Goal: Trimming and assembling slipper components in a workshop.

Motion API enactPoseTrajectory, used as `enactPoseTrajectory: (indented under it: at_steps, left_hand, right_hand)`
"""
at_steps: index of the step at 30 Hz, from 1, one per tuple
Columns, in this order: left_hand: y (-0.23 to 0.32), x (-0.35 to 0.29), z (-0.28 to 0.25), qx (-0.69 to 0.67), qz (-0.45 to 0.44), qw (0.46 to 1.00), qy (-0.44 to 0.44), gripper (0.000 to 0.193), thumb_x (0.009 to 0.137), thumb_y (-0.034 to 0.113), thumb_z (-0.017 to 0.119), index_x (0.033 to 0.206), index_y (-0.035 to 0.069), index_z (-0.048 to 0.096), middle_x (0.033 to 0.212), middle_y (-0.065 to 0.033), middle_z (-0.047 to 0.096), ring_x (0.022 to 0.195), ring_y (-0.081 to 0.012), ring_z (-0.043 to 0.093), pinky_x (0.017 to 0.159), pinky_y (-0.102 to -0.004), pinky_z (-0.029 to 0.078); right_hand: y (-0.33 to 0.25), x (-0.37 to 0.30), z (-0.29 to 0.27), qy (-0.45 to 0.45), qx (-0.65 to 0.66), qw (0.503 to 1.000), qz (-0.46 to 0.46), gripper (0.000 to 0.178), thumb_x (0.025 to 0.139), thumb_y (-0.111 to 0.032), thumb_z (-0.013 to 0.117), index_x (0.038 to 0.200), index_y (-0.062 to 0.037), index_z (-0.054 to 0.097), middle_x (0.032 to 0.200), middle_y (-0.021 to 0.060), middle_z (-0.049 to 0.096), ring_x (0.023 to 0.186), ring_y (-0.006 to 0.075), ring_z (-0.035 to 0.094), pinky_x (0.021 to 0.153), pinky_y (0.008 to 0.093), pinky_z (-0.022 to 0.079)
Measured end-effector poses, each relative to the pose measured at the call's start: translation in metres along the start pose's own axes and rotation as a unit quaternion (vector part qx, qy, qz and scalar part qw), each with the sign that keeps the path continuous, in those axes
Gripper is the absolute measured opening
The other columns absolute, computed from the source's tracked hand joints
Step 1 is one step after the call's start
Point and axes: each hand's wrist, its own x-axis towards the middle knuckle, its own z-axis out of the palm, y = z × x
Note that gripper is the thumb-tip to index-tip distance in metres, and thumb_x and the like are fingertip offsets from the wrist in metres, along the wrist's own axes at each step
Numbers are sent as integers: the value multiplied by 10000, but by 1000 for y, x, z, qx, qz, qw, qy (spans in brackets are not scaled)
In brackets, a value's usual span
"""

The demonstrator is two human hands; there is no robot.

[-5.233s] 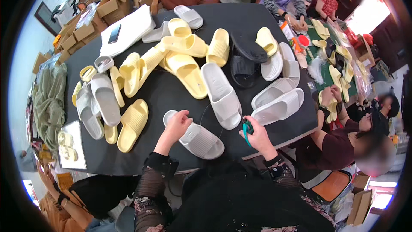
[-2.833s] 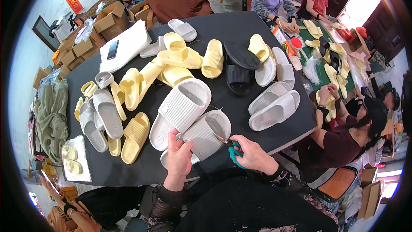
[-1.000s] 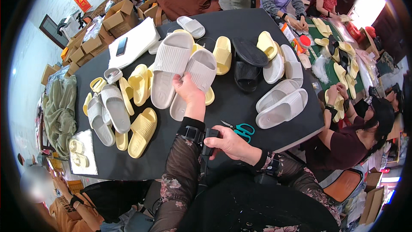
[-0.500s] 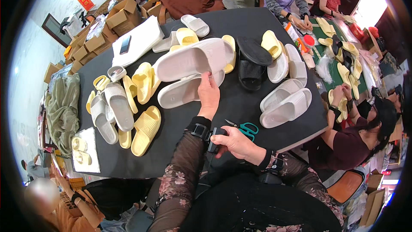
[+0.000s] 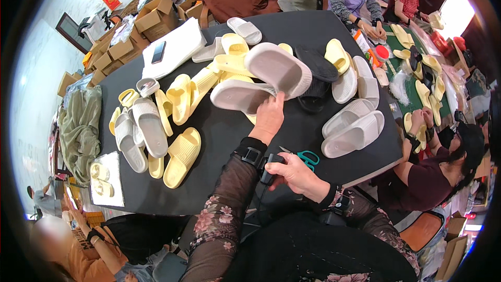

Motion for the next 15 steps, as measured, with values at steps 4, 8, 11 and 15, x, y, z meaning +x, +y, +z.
enactPoseTrajectory:
  at_steps: [4, 8, 11, 15]
  left_hand:
    - [2, -5, -1, 77, 97, 992, -28, 238, 807, 114, 518, 1043, 98, 492, 789, -102, 582, 740, -266, 627, 611, -370, 520]
    - [10, -9, 0, 117, 142, 982, -34, 225, 809, 142, 528, 1030, 109, 506, 808, -83, 581, 734, -249, 628, 589, -369, 515]
    - [14, -5, -3, 54, 88, 994, -45, 213, 821, 112, 512, 1034, 110, 504, 798, -104, 583, 708, -283, 628, 591, -389, 518]
    - [8, 2, -6, -127, -95, 987, -19, 199, 824, 54, 490, 1003, 70, 575, 849, -202, 634, 785, -377, 631, 674, -469, 506]
  right_hand:
    - [-3, -1, 2, -2, 14, 1000, 8, 416, 801, -201, 695, 1037, 70, 487, 873, 86, 570, 670, 169, 613, 515, 306, 557]
    - [-7, -4, 5, 7, 22, 1000, 8, 397, 803, -199, 697, 1015, 68, 493, 880, 95, 579, 665, 167, 616, 506, 301, 553]
    - [-8, -6, 4, 1, 15, 1000, 11, 394, 810, -215, 700, 997, 65, 496, 876, 96, 591, 665, 163, 619, 503, 291, 549]
    - [-3, -2, 0, -26, -29, 999, -3, 411, 846, -284, 678, 1010, 57, 517, 883, 95, 602, 676, 160, 629, 503, 270, 538]
